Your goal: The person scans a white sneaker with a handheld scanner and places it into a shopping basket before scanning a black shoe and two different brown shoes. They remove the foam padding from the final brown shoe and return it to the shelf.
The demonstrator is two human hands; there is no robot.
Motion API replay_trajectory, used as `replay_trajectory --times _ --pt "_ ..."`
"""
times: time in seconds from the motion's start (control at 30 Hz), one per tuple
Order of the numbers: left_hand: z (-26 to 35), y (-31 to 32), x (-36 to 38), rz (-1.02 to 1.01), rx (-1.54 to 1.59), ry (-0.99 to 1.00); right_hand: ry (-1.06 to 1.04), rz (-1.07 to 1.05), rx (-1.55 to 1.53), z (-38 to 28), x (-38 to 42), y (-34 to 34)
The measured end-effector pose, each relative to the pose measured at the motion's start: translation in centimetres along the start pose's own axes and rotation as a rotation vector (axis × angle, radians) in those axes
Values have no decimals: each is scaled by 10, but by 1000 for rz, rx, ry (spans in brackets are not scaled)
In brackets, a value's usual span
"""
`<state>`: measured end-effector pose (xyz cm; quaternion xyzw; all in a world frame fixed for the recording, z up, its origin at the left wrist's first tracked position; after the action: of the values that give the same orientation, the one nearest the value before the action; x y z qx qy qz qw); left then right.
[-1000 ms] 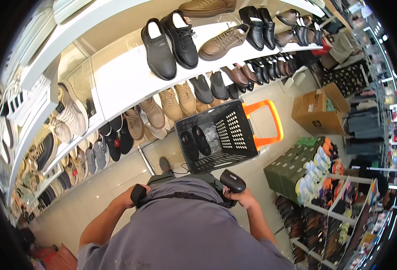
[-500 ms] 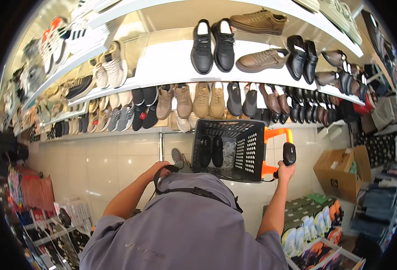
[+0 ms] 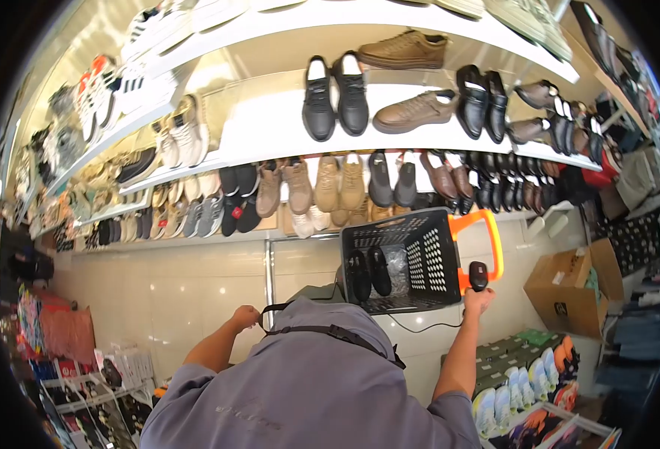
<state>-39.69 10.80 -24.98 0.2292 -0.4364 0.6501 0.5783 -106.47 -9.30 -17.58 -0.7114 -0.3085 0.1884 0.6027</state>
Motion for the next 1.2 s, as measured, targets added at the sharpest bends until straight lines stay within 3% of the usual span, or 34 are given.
replay_trajectory --times 0.07,0.2,0.23,0.37,0.53,0.6,0.83,0.87,0.9,1.0,1.03,1.2 --pt "17 9 -16 -30 -30 20 -32 -1 27 37 -9 30" --pt "64 33 -43 -86 -125 100 55 -24 -89 64 12 23" --pt "78 39 -50 -109 -202 134 -4 -35 -116 66 11 16" --pt "144 64 -82 -192 -334 327 -137 2 -136 56 -9 -25" --pt "206 98 -118 -223 -148 270 -172 24 -257 17 -67 -66" --pt "221 108 -128 -209 -119 300 -273 77 -60 -4 -100 -80" --pt "200 107 -150 -212 -66 175 -152 7 98 -22 -208 -46" --pt "192 103 -155 -218 -87 116 -87 -18 125 -19 -216 -38" --pt "189 99 -159 -227 -110 57 -89 85 183 -27 -200 -48" --pt "179 89 -175 -194 -54 -69 -110 -2 368 -36 -200 -53" --pt "177 87 -184 -237 -91 -26 -141 91 361 -30 -203 -49" --pt "246 108 -175 -149 -132 87 -58 6 230 -15 -208 -60"
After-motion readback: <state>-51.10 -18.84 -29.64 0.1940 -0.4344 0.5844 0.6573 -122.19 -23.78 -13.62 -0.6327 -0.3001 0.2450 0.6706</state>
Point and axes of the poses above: each hand's wrist, its own x-axis away from the middle knuckle, its own y-axis out of the palm, z = x × y, the point moved 2 cm from there along -x, towards the middle knuckle, and after that the axes turned 13 degrees about x, right-handed, at the moved point
